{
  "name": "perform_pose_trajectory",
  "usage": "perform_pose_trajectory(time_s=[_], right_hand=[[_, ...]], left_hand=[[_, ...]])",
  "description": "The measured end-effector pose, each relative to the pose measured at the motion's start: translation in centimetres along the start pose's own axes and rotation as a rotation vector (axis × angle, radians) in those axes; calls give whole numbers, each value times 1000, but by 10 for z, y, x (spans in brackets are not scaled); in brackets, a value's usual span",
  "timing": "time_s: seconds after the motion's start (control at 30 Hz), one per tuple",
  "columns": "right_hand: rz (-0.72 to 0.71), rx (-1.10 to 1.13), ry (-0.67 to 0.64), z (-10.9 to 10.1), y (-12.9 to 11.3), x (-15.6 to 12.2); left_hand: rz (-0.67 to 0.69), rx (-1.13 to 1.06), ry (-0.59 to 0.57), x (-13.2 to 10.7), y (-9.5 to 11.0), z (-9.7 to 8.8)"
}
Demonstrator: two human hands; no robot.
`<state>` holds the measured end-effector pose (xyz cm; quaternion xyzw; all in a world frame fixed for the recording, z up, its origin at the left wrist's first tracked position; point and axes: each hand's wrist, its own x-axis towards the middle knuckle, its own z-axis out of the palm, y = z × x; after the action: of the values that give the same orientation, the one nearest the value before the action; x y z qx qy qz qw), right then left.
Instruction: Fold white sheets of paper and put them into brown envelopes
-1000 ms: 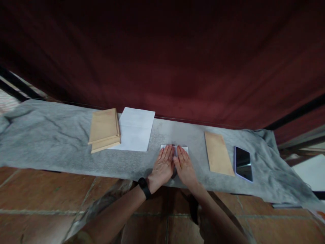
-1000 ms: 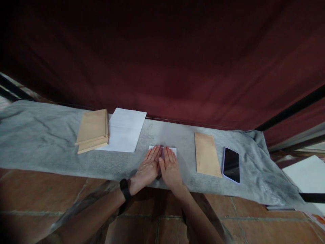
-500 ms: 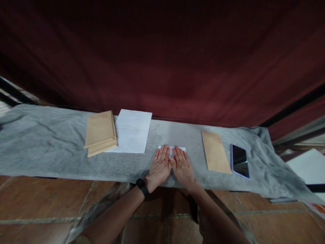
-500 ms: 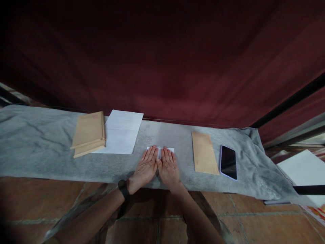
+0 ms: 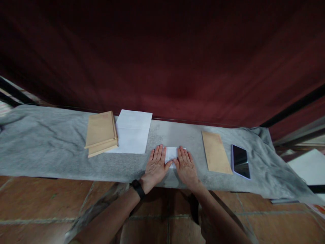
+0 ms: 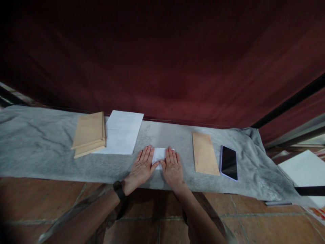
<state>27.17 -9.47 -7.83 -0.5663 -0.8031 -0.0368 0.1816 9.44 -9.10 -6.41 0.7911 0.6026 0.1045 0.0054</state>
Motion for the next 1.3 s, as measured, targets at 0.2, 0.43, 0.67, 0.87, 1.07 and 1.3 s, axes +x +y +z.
perform_pose_trajectory(time_s=[0.2,0.43,0.67,0.87,1.07,1.3], right_hand=[[18,10,21,-1,6,-4],[-28,54,-17,-2,19,-7],[-44,67,-131,-6,40,-12],[-51,109,-259,-15,58,-10],[-50,172,-340,-16,71,-7],[-77,240,-359,-12,84,-7]], left_hand=[[15,5,-4,-3,-6,0],[51,27,-40,-4,-13,-7],[84,50,-104,-4,-22,-14],[139,72,-182,-3,-37,-20],[185,43,-272,2,-52,-22],[246,-71,-296,7,-69,-19]])
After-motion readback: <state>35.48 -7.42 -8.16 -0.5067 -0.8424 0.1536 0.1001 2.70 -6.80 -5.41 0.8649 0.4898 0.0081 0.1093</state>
